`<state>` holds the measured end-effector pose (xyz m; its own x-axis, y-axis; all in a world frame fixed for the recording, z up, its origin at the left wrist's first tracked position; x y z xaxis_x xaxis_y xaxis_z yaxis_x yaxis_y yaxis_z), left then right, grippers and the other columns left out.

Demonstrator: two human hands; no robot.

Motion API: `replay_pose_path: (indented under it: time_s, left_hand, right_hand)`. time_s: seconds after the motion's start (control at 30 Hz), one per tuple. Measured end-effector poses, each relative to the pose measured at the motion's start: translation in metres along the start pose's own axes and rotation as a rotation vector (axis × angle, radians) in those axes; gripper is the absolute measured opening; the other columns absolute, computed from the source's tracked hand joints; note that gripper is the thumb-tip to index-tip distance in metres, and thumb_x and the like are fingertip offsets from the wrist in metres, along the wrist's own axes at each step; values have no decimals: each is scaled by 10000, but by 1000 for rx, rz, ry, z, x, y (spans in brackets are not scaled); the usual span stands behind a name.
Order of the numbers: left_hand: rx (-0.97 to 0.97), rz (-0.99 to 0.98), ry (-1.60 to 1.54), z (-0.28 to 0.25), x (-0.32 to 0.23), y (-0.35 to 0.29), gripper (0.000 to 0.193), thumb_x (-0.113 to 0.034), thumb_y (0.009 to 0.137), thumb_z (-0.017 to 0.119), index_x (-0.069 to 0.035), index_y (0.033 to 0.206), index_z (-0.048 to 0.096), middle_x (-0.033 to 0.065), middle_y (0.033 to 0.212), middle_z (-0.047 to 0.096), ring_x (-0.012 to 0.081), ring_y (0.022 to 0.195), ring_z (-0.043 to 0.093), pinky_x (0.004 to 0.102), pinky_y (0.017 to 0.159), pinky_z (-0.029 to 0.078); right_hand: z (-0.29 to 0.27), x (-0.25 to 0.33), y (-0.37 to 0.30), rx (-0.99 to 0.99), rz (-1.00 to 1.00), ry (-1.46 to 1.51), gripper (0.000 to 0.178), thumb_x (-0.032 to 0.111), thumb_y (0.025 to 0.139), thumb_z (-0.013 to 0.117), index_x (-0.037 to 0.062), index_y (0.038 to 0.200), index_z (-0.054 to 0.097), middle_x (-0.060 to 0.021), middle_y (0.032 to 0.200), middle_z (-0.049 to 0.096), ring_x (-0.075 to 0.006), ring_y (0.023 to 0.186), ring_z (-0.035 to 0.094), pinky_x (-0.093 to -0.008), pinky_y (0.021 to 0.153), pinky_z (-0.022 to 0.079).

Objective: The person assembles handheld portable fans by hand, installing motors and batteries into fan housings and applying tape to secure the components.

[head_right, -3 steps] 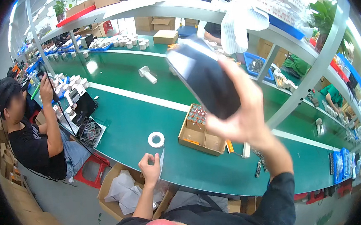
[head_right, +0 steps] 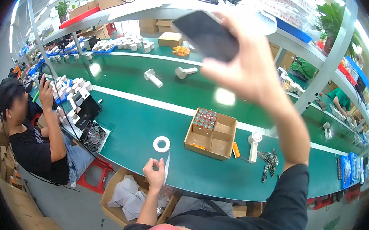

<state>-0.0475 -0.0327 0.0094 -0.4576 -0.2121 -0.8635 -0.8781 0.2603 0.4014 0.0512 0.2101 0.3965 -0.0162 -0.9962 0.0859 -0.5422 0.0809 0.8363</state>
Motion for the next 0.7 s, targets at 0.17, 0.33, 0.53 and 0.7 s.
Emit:
replay_pose_path:
  time_s: [0.17, 0.33, 0.53, 0.7]
  left_hand:
    - [-59, -13, -49, 21, -13, -6, 290, -61, 814, 733, 7, 666, 493, 96, 586, 519, 197, 542, 508, 339, 544, 398]
    - [-83, -7, -48, 17, -5, -16, 284, -49, 821, 727, 6, 667, 494, 92, 584, 519, 182, 534, 507, 329, 536, 400]
    - [-76, -31, -78, 19, -11, -18, 267, -91, 826, 750, -15, 707, 523, 76, 597, 532, 182, 544, 528, 322, 547, 423]
    - [-42, 45, -55, 17, -10, -15, 186, -83, 820, 757, 4, 774, 599, 105, 713, 624, 223, 646, 614, 334, 635, 482]
  right_hand:
    - [14, -32, 130, 264, 237, -301, 612, 412, 747, 668, 64, 1250, 664, -221, 1071, 691, -318, 977, 662, -383, 895, 514]
    - [62, -70, 177, 354, 116, -385, 604, 498, 679, 719, 18, 1045, 739, -200, 849, 721, -278, 822, 708, -359, 785, 546]
    - [92, -137, 192, 266, 222, -529, 561, 495, 702, 670, 4, 959, 755, -289, 1060, 701, -413, 1022, 682, -481, 933, 519]
    - [81, -124, 167, 396, 162, -457, 461, 421, 780, 665, 6, 963, 746, -257, 1036, 716, -333, 952, 714, -417, 873, 554]
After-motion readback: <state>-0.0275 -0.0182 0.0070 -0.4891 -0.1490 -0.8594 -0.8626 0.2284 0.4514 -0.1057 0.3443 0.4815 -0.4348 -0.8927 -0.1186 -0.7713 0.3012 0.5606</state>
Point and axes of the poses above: each hand's wrist, its own y-axis towards the middle knuckle, its own z-axis out of the palm, x = y × z, the point moved 2 cm from there along y, towards the middle knuckle
